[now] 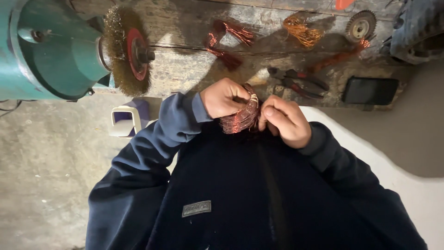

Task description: Organizing, winding, and tying bundles of copper wire coils at a workshop workbench.

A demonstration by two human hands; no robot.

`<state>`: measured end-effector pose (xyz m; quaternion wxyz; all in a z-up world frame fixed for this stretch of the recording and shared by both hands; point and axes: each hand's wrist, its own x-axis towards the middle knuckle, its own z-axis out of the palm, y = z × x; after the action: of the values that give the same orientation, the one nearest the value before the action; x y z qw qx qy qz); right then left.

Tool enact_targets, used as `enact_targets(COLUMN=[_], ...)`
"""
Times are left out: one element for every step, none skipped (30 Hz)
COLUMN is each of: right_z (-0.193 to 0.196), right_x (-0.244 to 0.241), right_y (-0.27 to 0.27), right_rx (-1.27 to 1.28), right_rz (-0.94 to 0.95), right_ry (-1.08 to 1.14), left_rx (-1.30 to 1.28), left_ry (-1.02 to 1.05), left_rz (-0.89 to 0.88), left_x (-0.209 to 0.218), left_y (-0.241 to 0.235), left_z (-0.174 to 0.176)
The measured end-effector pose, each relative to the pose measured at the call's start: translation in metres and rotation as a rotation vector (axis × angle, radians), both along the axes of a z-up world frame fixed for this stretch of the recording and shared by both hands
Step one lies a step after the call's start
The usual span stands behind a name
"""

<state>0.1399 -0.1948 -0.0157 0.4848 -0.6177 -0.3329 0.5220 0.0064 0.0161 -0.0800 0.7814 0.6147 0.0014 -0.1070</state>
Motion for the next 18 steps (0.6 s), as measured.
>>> enact_targets(right_z=[0.000,0.001,0.001,0.001,0.002,0.002,0.000,-0.001,-0.002,0.000,0.002,0.004,0.007,0.011,0.014,0.016,0.019,0.021], right_x=[0.001,0.002,0.004,0.005,0.006,0.006,0.007,0.008,0.010,0.011,0.012,0.013,0.013,0.013,0.014,0.015,0.016,0.017], right_y=[0.000,0.001,0.001,0.001,0.002,0.002,0.002,0.003,0.003,0.004,0.006,0.008,0.010,0.013,0.015,0.017,0.019,0.022], right_rx=[0.001,-0.021,-0.043,-0.041,-0.048,-0.058,-0.058,-0.082,-0.107,-0.107,-0.156,-0.204,-0.204,-0.108,-0.013,-0.012,-0.005,0.001], right_rz=[-0.005,0.008,0.021,0.018,0.028,0.040,0.040,0.028,0.017,0.017,0.033,0.051,0.051,0.107,0.163,0.165,0.189,0.211], right_ry=[0.000,0.031,0.063,0.061,0.098,0.138,0.139,0.200,0.262,0.262,0.273,0.284,0.284,0.182,0.081,0.080,0.015,-0.049], left_rx=[0.001,-0.021,-0.043,-0.041,-0.023,-0.007,-0.008,0.066,0.140,0.139,0.153,0.168,0.167,0.124,0.080,0.081,0.034,-0.013], left_ry=[0.000,0.000,0.000,-0.002,-0.014,-0.024,-0.023,0.004,0.030,0.030,0.052,0.072,0.072,0.069,0.067,0.066,0.065,0.065], left_rz=[-0.005,0.015,0.034,0.031,0.053,0.078,0.078,0.088,0.097,0.097,0.090,0.083,0.084,0.084,0.085,0.087,0.097,0.106], left_x=[-0.001,-0.002,-0.003,-0.002,-0.001,-0.002,-0.002,-0.002,-0.001,-0.001,0.000,0.001,0.000,0.000,0.000,-0.001,-0.002,-0.003], left_y=[-0.002,-0.004,-0.006,-0.006,-0.005,-0.006,-0.004,-0.003,-0.002,-0.001,0.000,0.001,0.000,0.000,-0.001,-0.003,-0.004,-0.005], left_z=[0.000,-0.001,-0.001,0.000,0.001,0.002,0.008,0.014,0.020,0.023,0.026,0.029,0.028,0.027,0.026,0.022,0.019,0.015])
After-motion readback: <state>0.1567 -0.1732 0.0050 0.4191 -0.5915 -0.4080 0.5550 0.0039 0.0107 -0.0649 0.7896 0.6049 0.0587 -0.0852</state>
